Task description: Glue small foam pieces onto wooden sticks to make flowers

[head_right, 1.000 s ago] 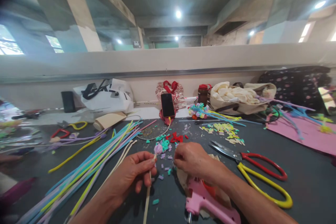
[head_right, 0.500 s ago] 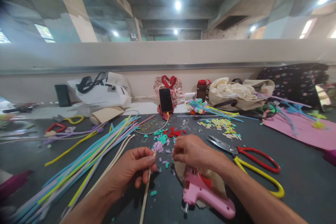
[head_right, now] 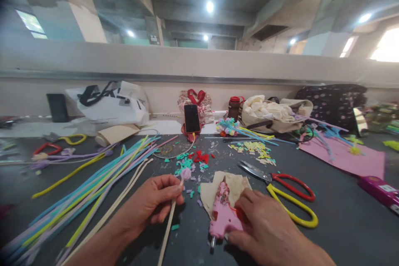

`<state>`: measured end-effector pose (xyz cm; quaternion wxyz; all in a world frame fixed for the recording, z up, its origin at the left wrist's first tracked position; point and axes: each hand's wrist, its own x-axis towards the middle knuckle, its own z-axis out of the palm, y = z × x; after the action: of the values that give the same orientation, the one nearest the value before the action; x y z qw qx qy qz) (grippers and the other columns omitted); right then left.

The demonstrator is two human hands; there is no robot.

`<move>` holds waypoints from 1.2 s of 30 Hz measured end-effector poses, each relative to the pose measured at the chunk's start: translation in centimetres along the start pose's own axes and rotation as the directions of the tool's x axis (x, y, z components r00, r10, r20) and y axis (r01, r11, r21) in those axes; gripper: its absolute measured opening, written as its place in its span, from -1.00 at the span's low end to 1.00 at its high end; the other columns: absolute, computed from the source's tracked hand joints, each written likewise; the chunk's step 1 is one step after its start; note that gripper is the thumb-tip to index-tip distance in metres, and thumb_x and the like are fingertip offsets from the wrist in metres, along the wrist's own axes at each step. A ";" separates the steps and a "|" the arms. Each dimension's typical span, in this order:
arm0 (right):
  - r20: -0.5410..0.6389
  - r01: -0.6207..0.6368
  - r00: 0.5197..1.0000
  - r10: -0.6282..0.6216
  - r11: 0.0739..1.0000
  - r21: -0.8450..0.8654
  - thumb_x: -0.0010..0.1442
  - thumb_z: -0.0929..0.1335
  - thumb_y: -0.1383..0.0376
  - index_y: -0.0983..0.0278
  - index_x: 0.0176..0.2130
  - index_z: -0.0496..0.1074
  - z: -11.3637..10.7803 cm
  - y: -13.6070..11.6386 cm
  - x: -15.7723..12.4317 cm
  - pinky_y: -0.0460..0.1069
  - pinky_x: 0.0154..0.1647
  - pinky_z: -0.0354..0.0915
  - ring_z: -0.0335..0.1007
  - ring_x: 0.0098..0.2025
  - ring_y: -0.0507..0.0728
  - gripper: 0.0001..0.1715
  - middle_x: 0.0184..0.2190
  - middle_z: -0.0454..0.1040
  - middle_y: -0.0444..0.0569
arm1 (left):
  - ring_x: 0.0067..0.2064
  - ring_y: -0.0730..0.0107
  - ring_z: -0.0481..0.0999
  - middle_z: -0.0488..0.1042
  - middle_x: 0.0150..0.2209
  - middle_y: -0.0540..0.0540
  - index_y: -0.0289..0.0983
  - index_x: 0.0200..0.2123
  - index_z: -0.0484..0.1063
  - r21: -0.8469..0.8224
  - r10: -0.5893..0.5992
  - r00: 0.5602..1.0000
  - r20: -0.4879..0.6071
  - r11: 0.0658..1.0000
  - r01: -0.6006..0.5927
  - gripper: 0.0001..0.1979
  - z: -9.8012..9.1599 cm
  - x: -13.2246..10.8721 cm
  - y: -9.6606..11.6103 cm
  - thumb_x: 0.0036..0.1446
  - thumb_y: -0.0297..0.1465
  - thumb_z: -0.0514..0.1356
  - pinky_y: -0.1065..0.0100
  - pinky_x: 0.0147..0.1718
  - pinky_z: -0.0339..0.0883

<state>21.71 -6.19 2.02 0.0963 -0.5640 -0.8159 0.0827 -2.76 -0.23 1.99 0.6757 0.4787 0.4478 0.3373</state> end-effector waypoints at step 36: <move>0.004 0.007 0.990 0.143 -0.079 0.997 -0.09 0.34 -0.02 0.32 -0.26 0.44 0.2 -2.6 3.3 -0.14 -0.72 0.12 0.23 -0.68 -0.03 -0.48 -0.46 0.45 -0.01 | -0.78 0.75 0.08 0.38 -0.65 0.04 -0.34 -0.58 0.32 -0.224 0.083 0.991 -0.108 0.969 -0.105 -0.79 1.1 1.8 -0.3 -0.17 -0.31 0.24 0.61 -0.83 -0.17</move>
<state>18.14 -4.03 2.70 0.5163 -0.3562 -0.4582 0.6298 -1.05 0.84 1.32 0.6870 0.4011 0.4150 0.4414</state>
